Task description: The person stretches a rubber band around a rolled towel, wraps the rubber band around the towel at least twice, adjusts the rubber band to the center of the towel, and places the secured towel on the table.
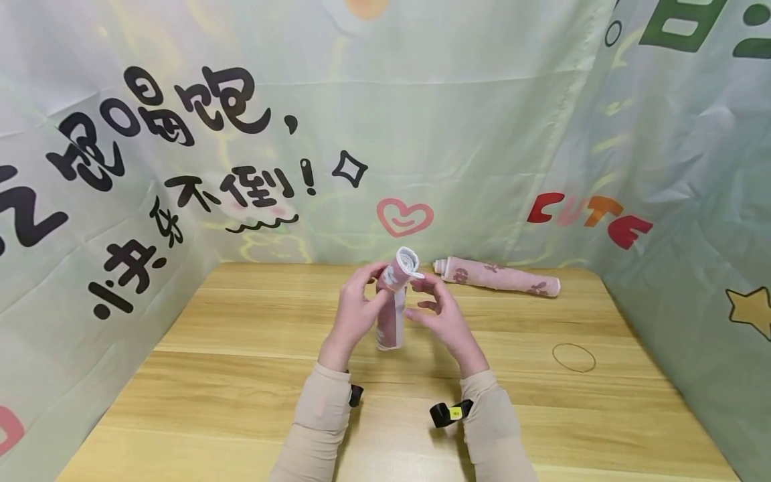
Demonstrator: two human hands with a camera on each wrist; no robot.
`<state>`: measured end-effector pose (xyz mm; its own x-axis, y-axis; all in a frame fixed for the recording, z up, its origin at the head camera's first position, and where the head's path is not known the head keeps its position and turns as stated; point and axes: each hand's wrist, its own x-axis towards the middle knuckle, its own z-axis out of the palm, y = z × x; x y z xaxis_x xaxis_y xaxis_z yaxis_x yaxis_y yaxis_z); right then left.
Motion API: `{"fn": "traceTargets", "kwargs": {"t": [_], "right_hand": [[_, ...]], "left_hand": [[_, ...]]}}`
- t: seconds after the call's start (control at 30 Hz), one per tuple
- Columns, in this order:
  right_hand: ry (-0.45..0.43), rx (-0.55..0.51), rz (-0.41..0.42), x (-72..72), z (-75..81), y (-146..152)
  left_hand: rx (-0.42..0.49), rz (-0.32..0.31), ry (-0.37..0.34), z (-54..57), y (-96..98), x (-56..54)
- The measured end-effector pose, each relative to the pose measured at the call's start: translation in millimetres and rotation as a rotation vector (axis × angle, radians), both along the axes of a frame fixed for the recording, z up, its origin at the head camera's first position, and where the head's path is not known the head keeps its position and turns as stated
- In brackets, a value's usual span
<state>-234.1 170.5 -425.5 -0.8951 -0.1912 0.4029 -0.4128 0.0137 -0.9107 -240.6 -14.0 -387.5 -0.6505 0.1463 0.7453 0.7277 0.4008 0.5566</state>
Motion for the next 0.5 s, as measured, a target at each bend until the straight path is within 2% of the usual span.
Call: {"fn": "traceTargets", "kwargs": {"t": [0.23, 0.33, 0.5], "right_hand": [[-0.078, 0.261, 0.024, 0.7, -4.8, -11], [-0.088, 0.304, 0.015, 0.1, -7.8, -16], [-0.054, 0.310, -0.008, -2.0, -11.1, -20]], "left_hand": [[0.202, -0.103, -0.223, -3.6, -1.6, -3.6], [0.275, -0.120, -0.312, -7.0, -4.1, -7.5], [0.390, -0.156, -0.421, -10.7, -12.1, -13.8]]}}
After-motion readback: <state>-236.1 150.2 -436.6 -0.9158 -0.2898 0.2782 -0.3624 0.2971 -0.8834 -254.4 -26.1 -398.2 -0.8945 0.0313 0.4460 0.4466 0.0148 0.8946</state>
